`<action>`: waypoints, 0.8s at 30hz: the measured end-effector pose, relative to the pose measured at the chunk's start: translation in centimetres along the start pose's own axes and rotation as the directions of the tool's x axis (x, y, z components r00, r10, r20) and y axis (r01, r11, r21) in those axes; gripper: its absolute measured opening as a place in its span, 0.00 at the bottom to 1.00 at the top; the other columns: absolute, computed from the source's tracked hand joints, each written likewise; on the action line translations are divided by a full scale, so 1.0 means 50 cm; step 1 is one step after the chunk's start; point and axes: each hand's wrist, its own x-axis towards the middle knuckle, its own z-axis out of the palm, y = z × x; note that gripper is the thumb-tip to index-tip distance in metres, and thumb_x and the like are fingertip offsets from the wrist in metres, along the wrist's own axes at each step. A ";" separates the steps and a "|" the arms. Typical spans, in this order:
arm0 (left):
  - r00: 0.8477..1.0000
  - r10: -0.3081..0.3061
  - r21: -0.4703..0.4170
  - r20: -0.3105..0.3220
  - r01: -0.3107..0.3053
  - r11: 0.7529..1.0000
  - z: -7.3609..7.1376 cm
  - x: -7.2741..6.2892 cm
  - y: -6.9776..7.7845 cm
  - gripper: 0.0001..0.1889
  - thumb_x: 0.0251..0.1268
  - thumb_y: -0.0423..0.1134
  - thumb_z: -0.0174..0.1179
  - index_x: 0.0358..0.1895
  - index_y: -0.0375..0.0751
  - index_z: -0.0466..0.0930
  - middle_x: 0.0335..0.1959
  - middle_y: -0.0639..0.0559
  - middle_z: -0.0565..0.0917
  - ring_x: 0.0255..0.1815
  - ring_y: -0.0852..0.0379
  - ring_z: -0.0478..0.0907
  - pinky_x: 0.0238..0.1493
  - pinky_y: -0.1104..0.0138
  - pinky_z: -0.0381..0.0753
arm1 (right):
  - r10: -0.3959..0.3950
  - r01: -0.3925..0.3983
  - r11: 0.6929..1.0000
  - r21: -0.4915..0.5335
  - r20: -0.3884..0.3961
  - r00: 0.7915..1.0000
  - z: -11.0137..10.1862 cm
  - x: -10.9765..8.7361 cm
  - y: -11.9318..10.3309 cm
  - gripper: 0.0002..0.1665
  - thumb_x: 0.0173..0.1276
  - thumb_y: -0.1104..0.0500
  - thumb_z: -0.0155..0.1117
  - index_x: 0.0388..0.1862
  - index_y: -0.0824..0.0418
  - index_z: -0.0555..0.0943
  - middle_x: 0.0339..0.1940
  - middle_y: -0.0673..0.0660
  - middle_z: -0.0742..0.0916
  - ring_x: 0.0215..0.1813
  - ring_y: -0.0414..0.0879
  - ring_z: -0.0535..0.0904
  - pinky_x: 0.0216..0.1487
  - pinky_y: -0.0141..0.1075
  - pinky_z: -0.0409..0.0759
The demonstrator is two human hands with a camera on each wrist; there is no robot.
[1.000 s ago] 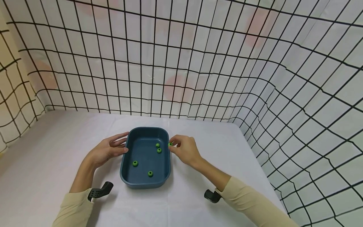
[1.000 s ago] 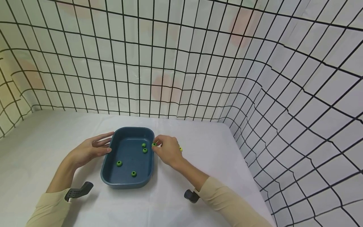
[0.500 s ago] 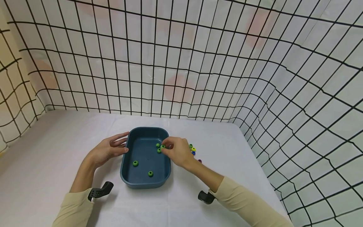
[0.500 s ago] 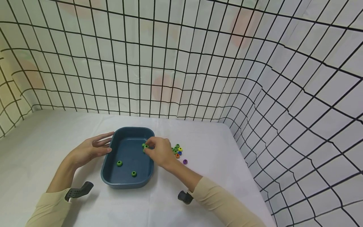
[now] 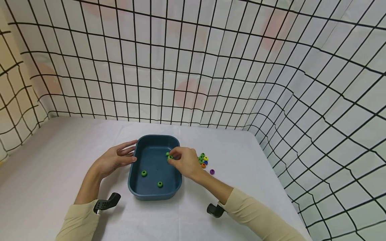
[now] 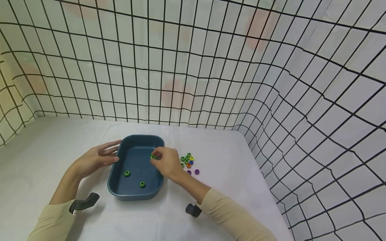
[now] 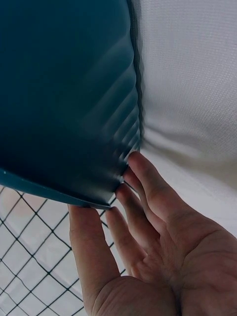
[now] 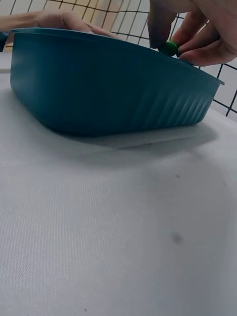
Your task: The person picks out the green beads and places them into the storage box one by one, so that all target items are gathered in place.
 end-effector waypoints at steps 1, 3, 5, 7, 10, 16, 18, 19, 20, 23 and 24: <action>1.000 0.000 -0.001 -0.001 0.000 1.000 0.000 0.000 0.000 0.44 0.65 0.36 0.68 0.81 0.43 0.53 0.79 0.34 0.60 0.79 0.35 0.59 0.70 0.48 0.74 | -0.001 0.001 1.000 0.000 0.000 1.000 0.001 0.000 0.001 0.09 0.65 0.62 0.72 0.44 0.64 0.88 0.40 0.57 0.92 0.42 0.49 0.88 0.40 0.33 0.87; 1.000 0.003 -0.003 -0.002 -0.003 1.000 0.001 0.000 0.000 0.44 0.65 0.35 0.68 0.81 0.42 0.53 0.79 0.34 0.60 0.79 0.35 0.59 0.69 0.48 0.74 | 0.002 -0.002 1.000 -0.001 0.004 1.000 0.002 0.000 0.002 0.10 0.65 0.63 0.72 0.44 0.65 0.88 0.40 0.57 0.92 0.42 0.49 0.88 0.41 0.34 0.87; 1.000 0.006 -0.006 -0.002 -0.006 1.000 0.001 0.000 0.000 0.44 0.65 0.35 0.67 0.81 0.42 0.54 0.79 0.34 0.60 0.79 0.35 0.59 0.69 0.49 0.74 | 0.000 0.000 1.000 -0.006 0.004 1.000 0.002 -0.001 0.003 0.09 0.65 0.63 0.72 0.44 0.65 0.87 0.40 0.58 0.92 0.42 0.49 0.88 0.42 0.34 0.87; 1.000 0.009 -0.006 -0.002 -0.009 1.000 0.001 0.001 0.000 0.44 0.65 0.35 0.67 0.81 0.42 0.54 0.79 0.34 0.60 0.79 0.35 0.59 0.69 0.49 0.74 | -0.006 0.006 1.000 -0.009 0.000 1.000 0.003 -0.002 0.004 0.09 0.65 0.63 0.72 0.43 0.65 0.87 0.40 0.58 0.92 0.42 0.50 0.88 0.42 0.35 0.87; 1.000 0.010 -0.011 -0.001 -0.010 1.000 0.001 0.001 -0.001 0.44 0.66 0.35 0.67 0.81 0.42 0.54 0.79 0.34 0.60 0.79 0.35 0.59 0.69 0.50 0.75 | -0.007 0.007 1.000 -0.013 -0.001 1.000 0.004 -0.003 0.005 0.09 0.65 0.63 0.72 0.43 0.65 0.87 0.40 0.58 0.92 0.42 0.50 0.88 0.42 0.36 0.88; 1.000 -0.003 -0.014 0.005 0.003 1.000 0.001 0.000 0.000 0.44 0.66 0.35 0.67 0.82 0.42 0.53 0.79 0.34 0.59 0.79 0.35 0.59 0.69 0.51 0.75 | 0.001 -0.001 1.000 -0.021 0.001 1.000 0.006 -0.003 0.007 0.09 0.66 0.62 0.72 0.43 0.65 0.87 0.40 0.58 0.92 0.43 0.49 0.88 0.43 0.37 0.88; 1.000 -0.006 -0.014 0.005 0.006 1.000 0.001 0.000 0.000 0.44 0.66 0.35 0.68 0.82 0.42 0.52 0.79 0.34 0.59 0.79 0.35 0.59 0.69 0.51 0.75 | 0.001 -0.001 1.000 -0.022 0.002 1.000 0.007 -0.002 0.008 0.09 0.66 0.62 0.71 0.43 0.65 0.87 0.40 0.57 0.92 0.43 0.49 0.88 0.43 0.36 0.88; 1.000 -0.007 -0.014 0.004 0.007 1.000 0.001 0.000 0.000 0.44 0.66 0.35 0.67 0.82 0.42 0.53 0.79 0.34 0.59 0.79 0.35 0.59 0.69 0.51 0.75 | -0.001 0.001 1.000 -0.022 0.003 1.000 0.007 -0.002 0.008 0.09 0.66 0.62 0.71 0.43 0.65 0.87 0.40 0.58 0.92 0.43 0.49 0.88 0.43 0.36 0.88; 1.000 -0.008 -0.013 0.002 0.008 1.000 0.001 0.000 0.000 0.44 0.66 0.35 0.67 0.82 0.43 0.53 0.79 0.34 0.59 0.79 0.35 0.59 0.69 0.51 0.75 | -0.002 0.002 1.000 -0.022 0.003 1.000 0.007 -0.002 0.008 0.09 0.66 0.62 0.71 0.43 0.65 0.87 0.40 0.57 0.92 0.42 0.49 0.88 0.43 0.36 0.88; 1.000 -0.006 -0.013 0.002 0.006 1.000 0.001 0.000 0.000 0.44 0.66 0.35 0.67 0.82 0.43 0.53 0.79 0.34 0.59 0.79 0.35 0.59 0.69 0.52 0.76 | -0.004 0.004 1.000 -0.022 0.005 1.000 0.008 -0.001 0.009 0.09 0.66 0.62 0.71 0.43 0.64 0.87 0.40 0.57 0.92 0.42 0.49 0.88 0.43 0.36 0.88; 1.000 -0.005 -0.013 0.003 0.005 1.000 0.001 0.000 0.000 0.44 0.66 0.35 0.67 0.82 0.43 0.53 0.79 0.34 0.59 0.79 0.35 0.59 0.68 0.52 0.76 | -0.003 0.003 1.000 -0.023 0.006 1.000 0.008 -0.001 0.009 0.09 0.66 0.62 0.71 0.43 0.64 0.87 0.40 0.57 0.92 0.43 0.49 0.88 0.43 0.36 0.88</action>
